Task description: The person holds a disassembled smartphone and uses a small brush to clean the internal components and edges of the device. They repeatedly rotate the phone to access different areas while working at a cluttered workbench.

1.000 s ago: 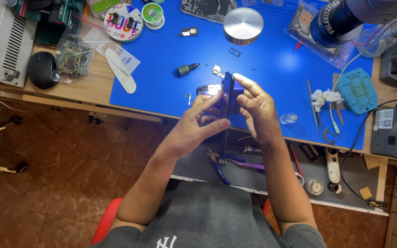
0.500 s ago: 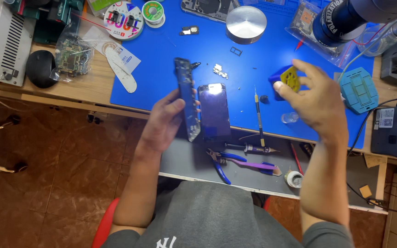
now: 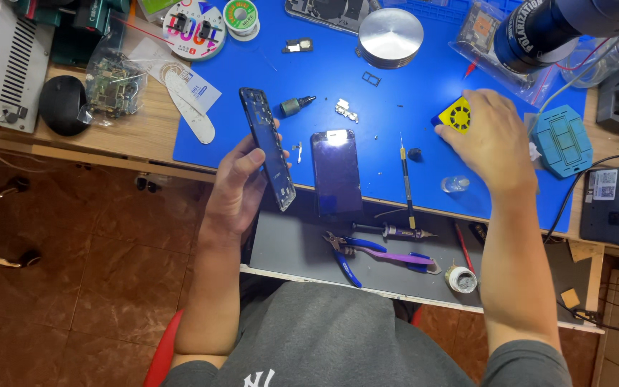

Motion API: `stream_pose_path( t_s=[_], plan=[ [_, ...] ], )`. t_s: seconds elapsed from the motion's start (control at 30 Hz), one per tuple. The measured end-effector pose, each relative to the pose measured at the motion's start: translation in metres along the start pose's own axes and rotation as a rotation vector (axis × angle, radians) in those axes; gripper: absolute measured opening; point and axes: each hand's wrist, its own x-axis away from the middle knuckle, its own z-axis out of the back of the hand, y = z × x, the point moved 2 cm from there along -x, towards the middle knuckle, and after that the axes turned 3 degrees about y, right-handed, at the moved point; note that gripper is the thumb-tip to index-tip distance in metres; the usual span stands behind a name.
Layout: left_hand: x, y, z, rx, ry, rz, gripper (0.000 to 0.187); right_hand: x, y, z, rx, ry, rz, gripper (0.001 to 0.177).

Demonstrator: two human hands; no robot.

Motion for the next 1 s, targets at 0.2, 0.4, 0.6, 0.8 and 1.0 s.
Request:
stream_pose_path(
  t_s=[0.2, 0.4, 0.6, 0.8, 1.0],
  plan=[
    [-0.007, 0.000, 0.006, 0.054, 0.021, -0.008, 0.070, 0.036, -0.081, 0.013, -0.269, 0.269, 0.311, 0.024],
    [0.001, 0.001, 0.006, 0.062, 0.010, -0.035, 0.071, -0.013, -0.162, -0.028, -0.446, 0.229, 0.689, 0.032],
    [0.008, 0.002, 0.019, 0.096, 0.025, -0.134, 0.069, -0.070, -0.185, -0.076, -0.280, 0.280, 0.798, 0.039],
    [0.008, 0.007, 0.018, 0.117, 0.059, -0.048, 0.069, -0.077, -0.200, -0.069, -0.044, 0.444, 0.857, 0.009],
    [0.007, 0.006, 0.012, 0.098, 0.053, -0.064, 0.067, -0.082, -0.223, -0.072, 0.044, 0.448, 0.904, 0.009]
  ],
)
